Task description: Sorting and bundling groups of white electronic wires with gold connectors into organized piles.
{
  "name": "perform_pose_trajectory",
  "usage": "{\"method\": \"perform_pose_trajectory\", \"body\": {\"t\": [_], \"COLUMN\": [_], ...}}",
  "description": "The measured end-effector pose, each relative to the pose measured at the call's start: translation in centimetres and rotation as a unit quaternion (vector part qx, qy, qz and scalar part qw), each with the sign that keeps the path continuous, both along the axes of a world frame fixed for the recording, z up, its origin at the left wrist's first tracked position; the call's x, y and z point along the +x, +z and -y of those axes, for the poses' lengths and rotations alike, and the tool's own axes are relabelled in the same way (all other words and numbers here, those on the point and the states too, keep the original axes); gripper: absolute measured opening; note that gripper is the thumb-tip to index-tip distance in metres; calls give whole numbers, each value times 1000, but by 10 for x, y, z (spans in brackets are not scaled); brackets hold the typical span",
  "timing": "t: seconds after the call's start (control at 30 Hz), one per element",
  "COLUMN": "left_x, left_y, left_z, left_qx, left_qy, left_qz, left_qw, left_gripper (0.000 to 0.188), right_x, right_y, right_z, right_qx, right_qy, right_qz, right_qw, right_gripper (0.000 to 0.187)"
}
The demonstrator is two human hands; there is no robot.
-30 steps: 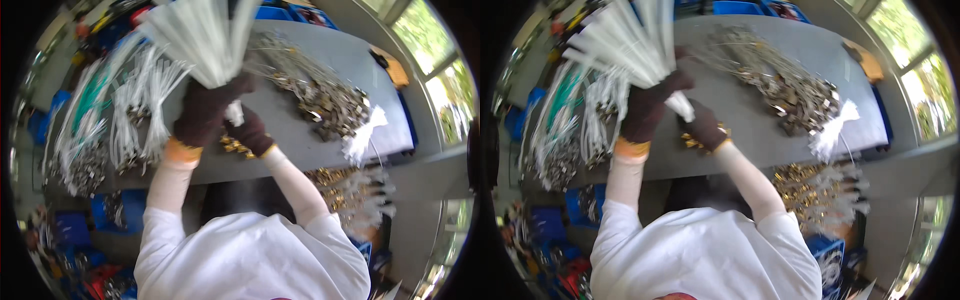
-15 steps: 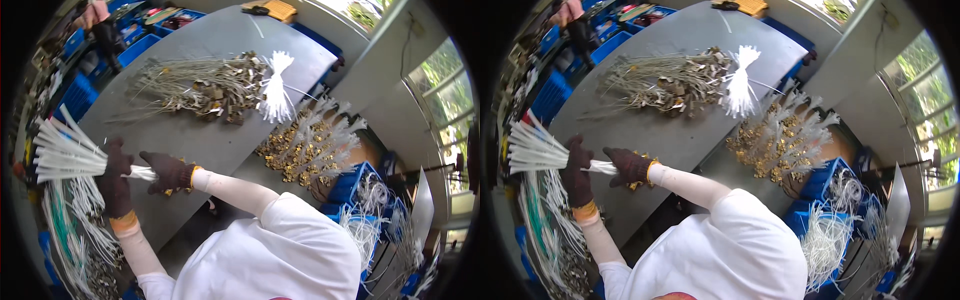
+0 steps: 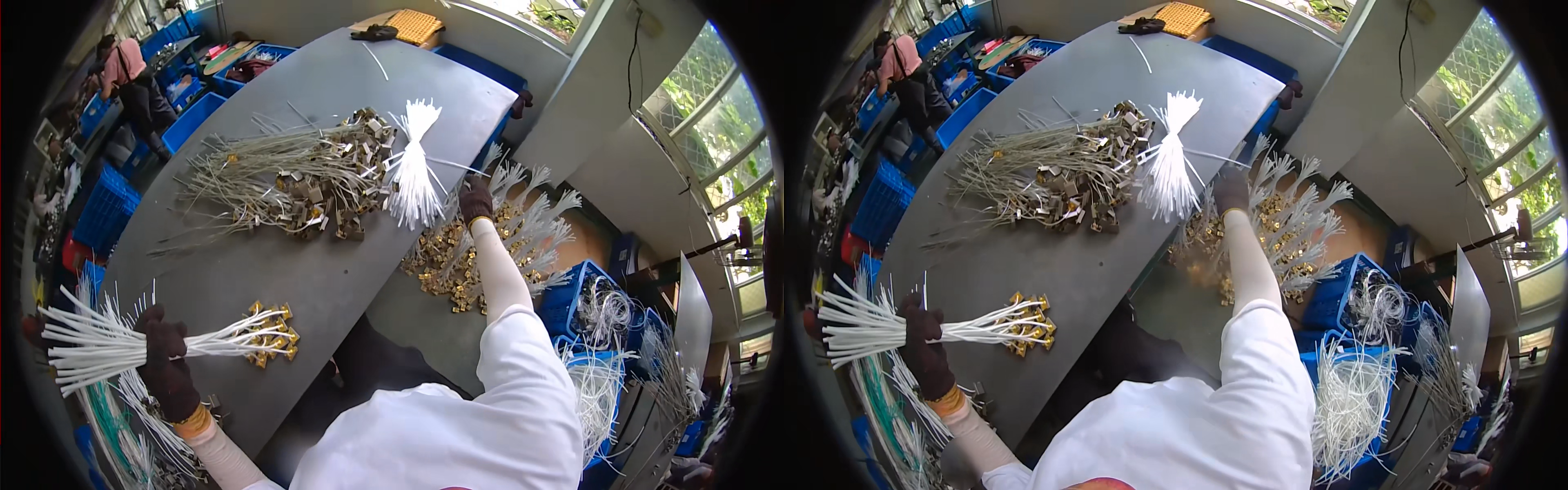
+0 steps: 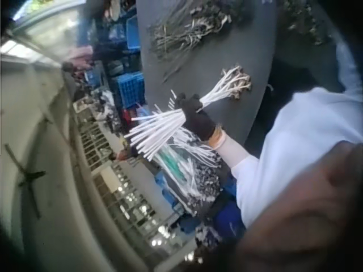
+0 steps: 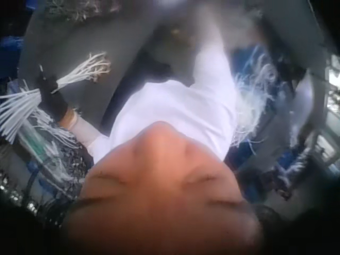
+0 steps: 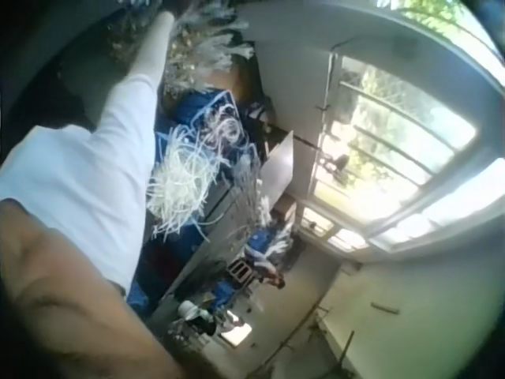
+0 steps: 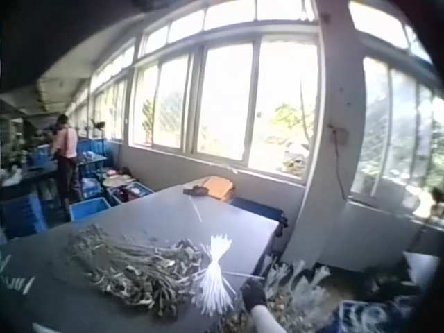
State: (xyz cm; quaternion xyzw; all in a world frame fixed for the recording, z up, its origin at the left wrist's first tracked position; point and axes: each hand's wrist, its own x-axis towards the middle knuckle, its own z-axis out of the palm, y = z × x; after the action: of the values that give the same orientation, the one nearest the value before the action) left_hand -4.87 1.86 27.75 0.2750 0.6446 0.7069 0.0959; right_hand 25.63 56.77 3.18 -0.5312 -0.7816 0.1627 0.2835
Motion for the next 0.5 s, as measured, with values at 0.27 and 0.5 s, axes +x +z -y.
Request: {"method": "perform_pose_trajectory", "body": {"t": [0.27,0.5], "left_x": [9,0], "left_y": [-1,-3], "left_z": [-4,-8], "left_qx": [-12,-3], "left_qy": [34,-2], "left_qz": [-46,-13], "left_qw": [998,1000], "left_gripper": [32,32], "right_x": [-20,27], "right_y": [-38,-135], "right_z": [-97,-89], "right_qx": [-105,-208], "right_qy": [-105,-172], "right_qz": [76,-236], "right_qw": [986,934], "right_gripper": [38,28]}}
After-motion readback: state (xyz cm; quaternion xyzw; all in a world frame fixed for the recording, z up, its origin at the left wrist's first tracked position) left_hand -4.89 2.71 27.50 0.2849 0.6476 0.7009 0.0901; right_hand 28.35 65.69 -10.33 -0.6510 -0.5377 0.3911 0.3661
